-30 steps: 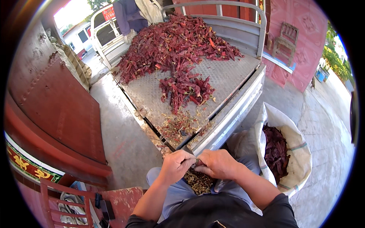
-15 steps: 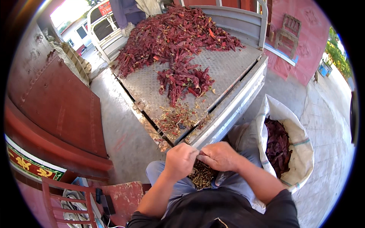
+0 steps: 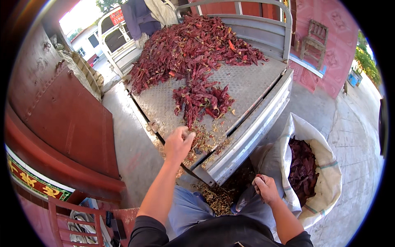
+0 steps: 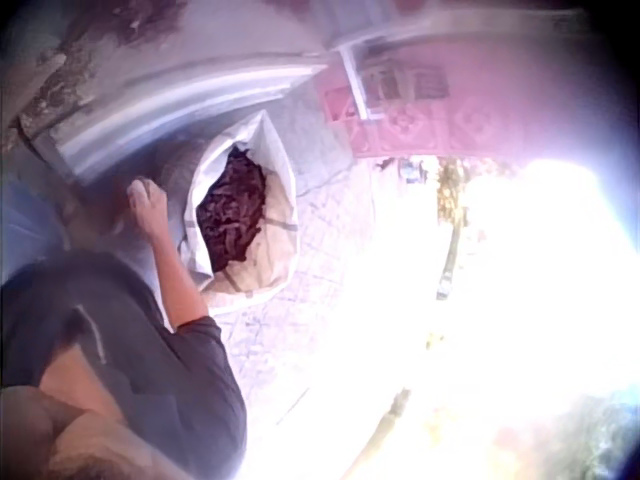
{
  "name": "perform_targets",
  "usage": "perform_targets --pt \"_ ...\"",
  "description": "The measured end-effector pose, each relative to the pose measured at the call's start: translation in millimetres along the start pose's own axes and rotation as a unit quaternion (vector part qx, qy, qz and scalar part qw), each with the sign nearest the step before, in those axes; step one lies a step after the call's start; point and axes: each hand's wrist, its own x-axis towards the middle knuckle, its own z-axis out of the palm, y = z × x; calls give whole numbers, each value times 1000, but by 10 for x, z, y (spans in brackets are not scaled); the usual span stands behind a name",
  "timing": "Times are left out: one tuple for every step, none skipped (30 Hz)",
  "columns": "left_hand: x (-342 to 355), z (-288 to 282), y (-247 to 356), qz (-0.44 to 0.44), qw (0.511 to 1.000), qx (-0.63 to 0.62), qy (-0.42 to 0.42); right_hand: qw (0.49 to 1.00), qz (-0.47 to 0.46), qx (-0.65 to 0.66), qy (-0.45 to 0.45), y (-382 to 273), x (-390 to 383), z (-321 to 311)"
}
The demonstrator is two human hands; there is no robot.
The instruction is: The person sits on the tailgate of a truck and processes dried red chilies by hand. They pick up chilies from a large pile on the truck bed, remove the stems, and place the chilies into a white sack positioned on the ground. The seeds and stems fall onto the person's lap and the truck bed during the process.
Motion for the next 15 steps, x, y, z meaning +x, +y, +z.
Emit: perform_targets --pt "165 89 -5 8 998 61 13 1000 3 24 16 89 -24 -54" --pt "293 158 -19 15 992 122 28 998 6 47 30 171 -38 -100" --pt "390 229 -53 -7 991 135 13 998 6 56 41 278 -33 -147" --pt "465 255 -89 -32 988 149 -1 997 5 60 48 361 -45 -184" --pt "502 247 -138 -59 985 163 -13 996 6 65 54 450 -72 -209" --pt "508 232 -112 -56 988 143 -24 996 4 67 65 541 -104 -251" --pt "459 158 -90 -55 990 125 -35 995 4 67 70 577 -117 -265" --pt "411 97 -105 -55 992 107 -46 995 2 66 75 594 -121 -288" --pt "344 68 -175 -31 996 85 -5 996 3 58 70 589 -132 -295" --pt "296 16 -243 -59 997 45 -11 997 5 55 60 573 -101 -290" --pt "245 -47 -306 -88 996 5 -17 997 10 53 48 574 -82 -268" --pt "183 -123 -294 -117 992 -38 -19 998 13 50 37 561 -62 -260" --pt "95 -155 -254 -129 980 -151 1 998 23 46 26 449 -30 -198" --pt "0 -215 -230 -153 966 -207 -17 999 22 42 17 309 14 -102" --pt "-77 -243 -181 -171 948 -264 -39 999 20 41 13 171 46 -24"
